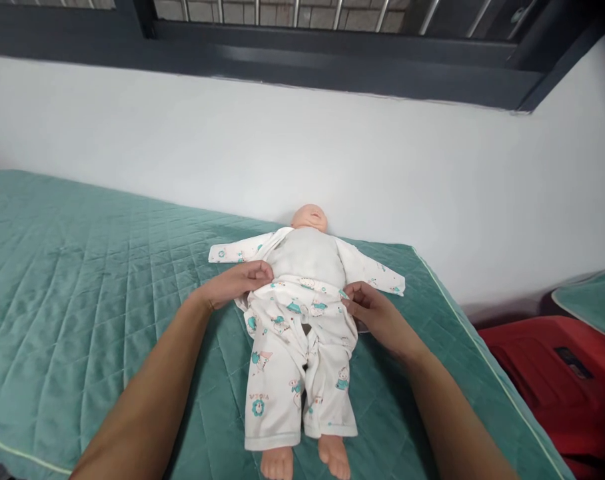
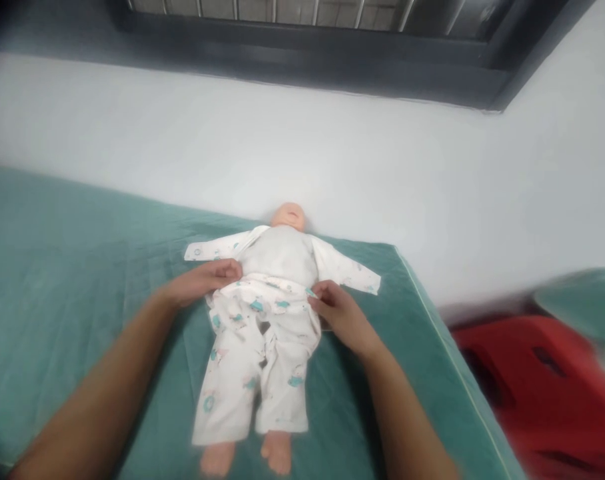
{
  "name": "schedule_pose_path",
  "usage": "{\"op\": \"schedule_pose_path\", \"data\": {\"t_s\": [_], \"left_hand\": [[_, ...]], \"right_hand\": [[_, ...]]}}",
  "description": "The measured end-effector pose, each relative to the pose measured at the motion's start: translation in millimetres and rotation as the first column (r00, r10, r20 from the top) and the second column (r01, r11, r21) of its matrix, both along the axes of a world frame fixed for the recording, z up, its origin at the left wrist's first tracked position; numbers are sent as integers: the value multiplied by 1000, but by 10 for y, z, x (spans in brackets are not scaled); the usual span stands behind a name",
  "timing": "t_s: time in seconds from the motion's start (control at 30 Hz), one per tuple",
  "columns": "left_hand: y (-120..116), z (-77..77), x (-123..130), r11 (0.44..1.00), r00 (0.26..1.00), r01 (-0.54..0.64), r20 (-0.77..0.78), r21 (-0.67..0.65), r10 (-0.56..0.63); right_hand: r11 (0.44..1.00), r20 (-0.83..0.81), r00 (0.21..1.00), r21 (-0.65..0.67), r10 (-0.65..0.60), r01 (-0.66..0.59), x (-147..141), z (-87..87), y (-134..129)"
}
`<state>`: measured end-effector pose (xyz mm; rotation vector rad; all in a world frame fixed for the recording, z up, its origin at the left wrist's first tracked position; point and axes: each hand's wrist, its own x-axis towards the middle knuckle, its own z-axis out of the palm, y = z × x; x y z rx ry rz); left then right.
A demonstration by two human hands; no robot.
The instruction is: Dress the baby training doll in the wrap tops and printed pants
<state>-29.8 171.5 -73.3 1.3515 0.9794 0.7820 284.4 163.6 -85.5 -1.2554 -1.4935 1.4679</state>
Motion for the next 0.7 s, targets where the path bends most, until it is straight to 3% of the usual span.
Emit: {"op": "schedule_pose_path", "data": {"t_s": [0.13,0.23,0.3,0.37,0.5,0.57,0.7], "left_hand": [[-39,64,-56,988,988,153,-9,-9,-153],[-34,61,-23,986,986,165,-34,8,-165],[-8,23,12,991,990,120,-85,52,-115],[30,-33,45,990,991,2,-135,141,17],[97,-139,112,894,925,-332,-83,301,371],[106,-158,151,886,909,-364,-96,288,405],[84,-103,203,948,930,-280,-202,148,306]], "right_hand": [[988,134,983,79,124,-135,37,-26,16],[981,303,953,180,20,-78,-2,-92,35],[971,389,917,237,-84,-11,-34,-125,53],[958,468,867,285,-170,35,-58,-138,75],[943,598,753,319,-275,91,-93,-113,112],[942,630,724,325,-281,83,-108,-91,123],[950,623,750,312,-222,22,-101,-72,136]]}}
